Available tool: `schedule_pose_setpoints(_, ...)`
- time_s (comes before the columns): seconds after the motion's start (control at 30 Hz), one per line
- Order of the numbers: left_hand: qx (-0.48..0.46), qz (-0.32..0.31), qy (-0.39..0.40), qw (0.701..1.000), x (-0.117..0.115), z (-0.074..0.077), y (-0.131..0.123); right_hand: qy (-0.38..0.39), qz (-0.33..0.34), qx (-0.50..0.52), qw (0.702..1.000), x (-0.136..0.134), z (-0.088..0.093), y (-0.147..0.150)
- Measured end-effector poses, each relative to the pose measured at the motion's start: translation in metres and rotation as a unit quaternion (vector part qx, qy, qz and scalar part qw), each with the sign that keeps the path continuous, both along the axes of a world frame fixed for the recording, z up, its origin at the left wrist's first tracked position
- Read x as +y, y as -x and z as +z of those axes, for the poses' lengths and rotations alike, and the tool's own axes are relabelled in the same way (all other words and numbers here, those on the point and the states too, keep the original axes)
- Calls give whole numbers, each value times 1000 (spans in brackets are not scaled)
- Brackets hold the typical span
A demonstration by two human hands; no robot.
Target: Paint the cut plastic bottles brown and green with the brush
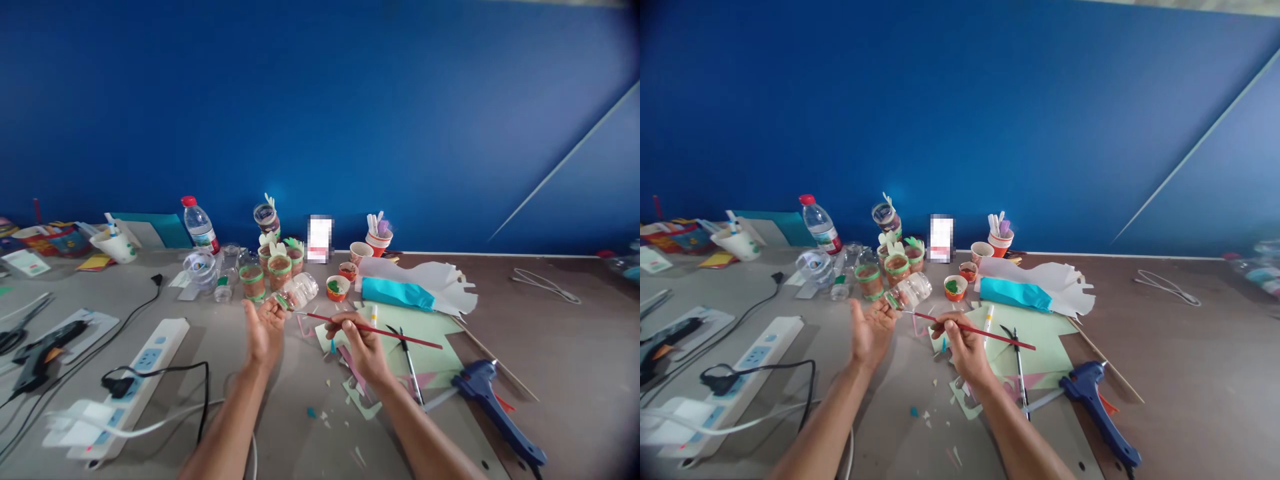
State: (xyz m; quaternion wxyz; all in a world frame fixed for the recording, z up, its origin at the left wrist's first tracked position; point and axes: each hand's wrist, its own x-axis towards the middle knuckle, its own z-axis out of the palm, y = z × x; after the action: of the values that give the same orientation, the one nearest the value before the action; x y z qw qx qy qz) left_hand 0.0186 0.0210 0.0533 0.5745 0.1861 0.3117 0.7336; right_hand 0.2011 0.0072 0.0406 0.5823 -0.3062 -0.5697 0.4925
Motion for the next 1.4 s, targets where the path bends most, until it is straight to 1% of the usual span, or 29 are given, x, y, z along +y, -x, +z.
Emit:
schedule_pose_setpoints(0.13,-92,-31,11,995,-1,4,5,-13,8,-17,1000,0,-3,-1)
schedule_pose_setpoints(0.33,-183,-32,16,982,-2,0,12,-16,13,-29,999,0,-4,-1)
schedule_pose_setpoints(0.5,-197,-38,33,979,-1,-2,17,-31,20,-55,998,0,-4,-2)
schedule_pose_setpoints(0.7,-196,-26,50,979,-1,2,16,-42,18,-74,996,1,-7,-7)
schedule_pose_setpoints(0.77,-189,-20,54,980,-1,4,15,-39,13,-59,997,0,-4,-9)
schedule_pose_setpoints(0.9,-162,-27,47,985,-3,6,12,-21,0,3,1000,-1,5,-8)
schedule_pose_setpoints(1.0,-139,-41,28,989,-5,7,4,-21,1,14,1000,-1,8,-6)
schedule_pose_setpoints(1.07,-100,-41,11,994,-6,7,-2,-25,5,13,1000,-1,7,-5)
schedule_pose_setpoints(1.2,3,-3,-30,1000,-6,2,-11,-23,4,22,999,-1,5,-5)
schedule_pose_setpoints(1.3,53,-10,-68,996,-5,-3,-13,-23,-5,31,999,-1,4,-6)
schedule_pose_setpoints(1.4,82,-17,-88,993,-5,-7,-13,-28,-8,28,999,-1,4,-6)
